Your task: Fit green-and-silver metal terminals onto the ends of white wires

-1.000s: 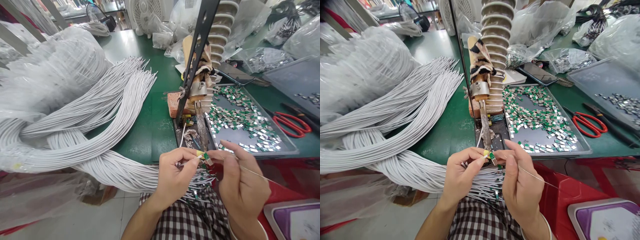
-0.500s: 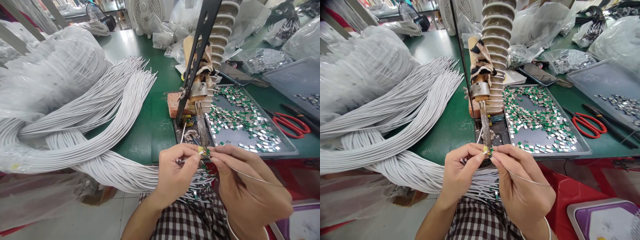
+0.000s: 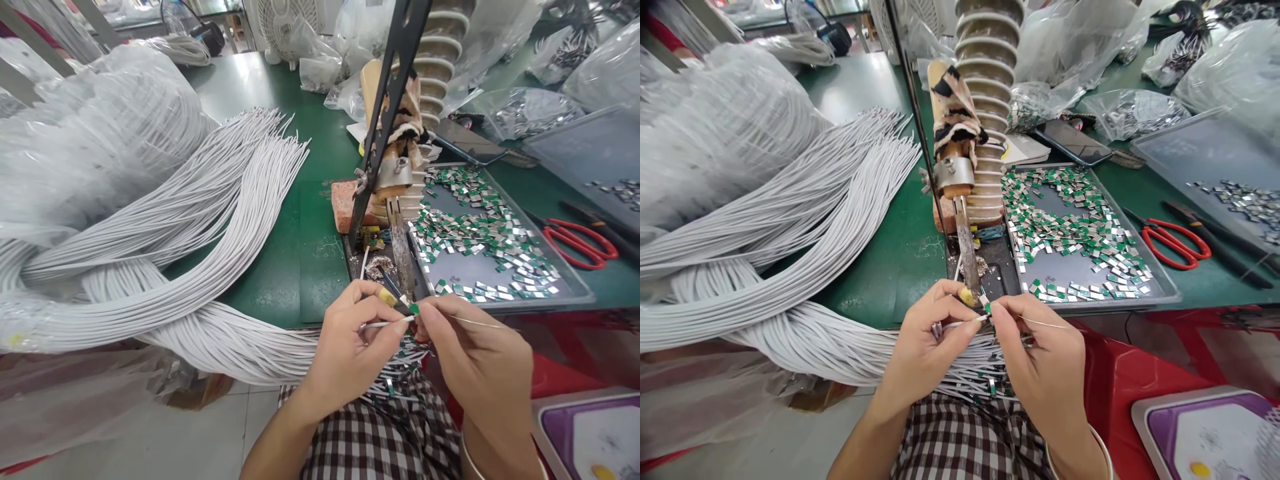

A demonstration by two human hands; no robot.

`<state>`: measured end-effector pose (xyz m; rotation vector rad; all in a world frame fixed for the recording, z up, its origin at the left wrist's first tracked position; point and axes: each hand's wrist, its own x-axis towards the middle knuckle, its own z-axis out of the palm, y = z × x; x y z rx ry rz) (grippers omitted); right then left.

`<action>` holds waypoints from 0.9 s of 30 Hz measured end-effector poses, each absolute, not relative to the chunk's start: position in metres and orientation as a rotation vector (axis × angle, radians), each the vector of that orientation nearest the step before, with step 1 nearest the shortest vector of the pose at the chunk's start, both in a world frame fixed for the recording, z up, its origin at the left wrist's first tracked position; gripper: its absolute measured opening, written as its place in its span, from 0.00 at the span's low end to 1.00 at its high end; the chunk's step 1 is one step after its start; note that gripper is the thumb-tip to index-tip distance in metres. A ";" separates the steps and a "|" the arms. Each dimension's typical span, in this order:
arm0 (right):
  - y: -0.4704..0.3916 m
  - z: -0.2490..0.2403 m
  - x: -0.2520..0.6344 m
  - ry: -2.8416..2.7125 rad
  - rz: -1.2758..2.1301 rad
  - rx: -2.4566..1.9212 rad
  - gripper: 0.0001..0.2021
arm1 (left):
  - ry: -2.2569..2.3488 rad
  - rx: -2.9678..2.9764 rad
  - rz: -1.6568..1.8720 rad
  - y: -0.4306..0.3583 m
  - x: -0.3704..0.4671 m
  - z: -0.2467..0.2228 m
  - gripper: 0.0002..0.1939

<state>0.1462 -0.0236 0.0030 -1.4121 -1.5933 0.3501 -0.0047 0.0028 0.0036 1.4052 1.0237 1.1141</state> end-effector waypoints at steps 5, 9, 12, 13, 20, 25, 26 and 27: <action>-0.028 -0.006 0.145 -1.658 0.135 -1.323 0.09 | 0.984 1.246 0.996 0.007 -0.006 0.006 0.10; -0.029 -0.012 0.145 -1.554 0.003 -1.345 0.11 | 0.980 1.169 1.045 0.010 -0.006 0.010 0.10; -0.026 -0.011 0.144 -1.524 -0.041 -1.232 0.14 | 0.956 1.147 1.079 0.013 -0.005 0.013 0.10; -0.026 -0.010 0.143 -1.534 -0.039 -1.209 0.16 | 0.949 1.139 1.087 0.014 -0.005 0.014 0.10; -0.028 -0.003 0.141 -1.579 -0.065 -1.266 0.25 | 0.950 1.101 1.130 0.016 -0.003 0.017 0.09; -0.030 -0.002 0.139 -1.546 0.052 -1.207 0.22 | 0.910 1.091 1.109 0.014 -0.006 0.014 0.10; -0.031 -0.003 0.139 -1.524 0.079 -1.195 0.21 | 0.916 1.094 1.098 0.013 -0.006 0.013 0.11; -0.031 -0.004 0.139 -1.504 0.107 -1.192 0.20 | 0.925 1.102 1.086 0.012 -0.006 0.012 0.11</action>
